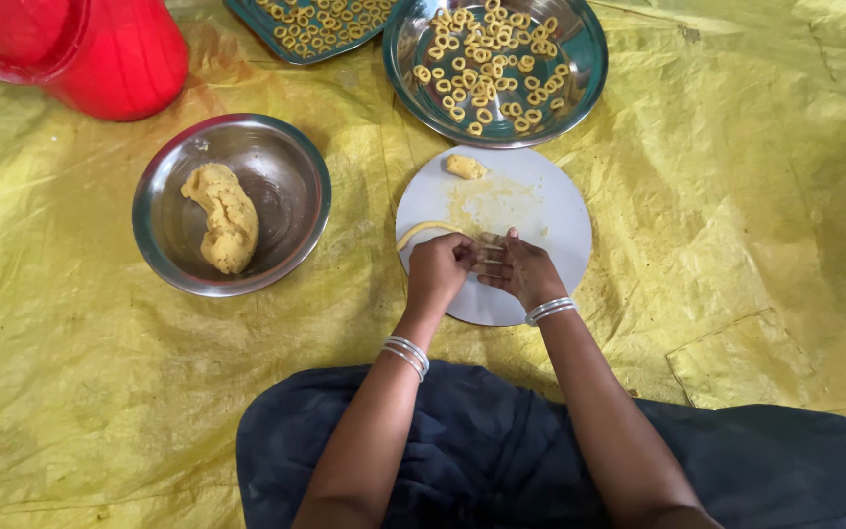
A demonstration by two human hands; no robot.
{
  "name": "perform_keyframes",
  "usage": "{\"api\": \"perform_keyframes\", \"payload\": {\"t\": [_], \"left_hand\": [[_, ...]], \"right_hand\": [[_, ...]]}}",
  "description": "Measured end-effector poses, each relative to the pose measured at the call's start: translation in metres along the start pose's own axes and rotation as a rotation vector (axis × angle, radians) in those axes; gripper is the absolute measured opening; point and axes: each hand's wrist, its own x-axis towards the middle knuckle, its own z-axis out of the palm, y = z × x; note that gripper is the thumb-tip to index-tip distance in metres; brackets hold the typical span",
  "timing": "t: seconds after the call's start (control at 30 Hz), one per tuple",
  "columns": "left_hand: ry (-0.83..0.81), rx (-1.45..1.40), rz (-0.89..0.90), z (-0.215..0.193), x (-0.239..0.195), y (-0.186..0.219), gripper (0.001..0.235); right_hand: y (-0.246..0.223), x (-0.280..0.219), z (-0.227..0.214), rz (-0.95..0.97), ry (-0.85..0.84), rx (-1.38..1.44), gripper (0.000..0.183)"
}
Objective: The person sits on a yellow tarp and shapes small pieces of dough into ring-shaped snacks. They roll the dough into thin strips, fold them into circles, and place the finished rings onto a nearby metal tray. The process is repeated continuously with dough from a bowl.
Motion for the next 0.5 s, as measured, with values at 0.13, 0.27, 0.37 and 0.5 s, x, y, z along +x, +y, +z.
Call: {"api": "perform_keyframes", "payload": {"t": [0.13,0.27,0.37,0.5], "left_hand": [[-0.087,-0.038,-0.156,-0.007,-0.001,0.012,0.02],[0.046,0.004,-0.08,-0.02,0.005,0.021,0.014],[0.202,0.08,-0.042,-0.037,0.017,0.014,0.015],[0.316,0.306,-0.058,-0.049,0.023,-0.004,0.014]], "right_hand": [[0.007,0.0,-0.002,0.076,-0.032,0.017,0.056],[0.003,-0.001,-0.003,0.251,-0.057,-0.076,0.06],[-0.033,0.012,-0.005,0.349,-0.089,-0.374,0.061],[-0.118,0.056,-0.004,0.051,0.082,-0.348,0.051]]}}
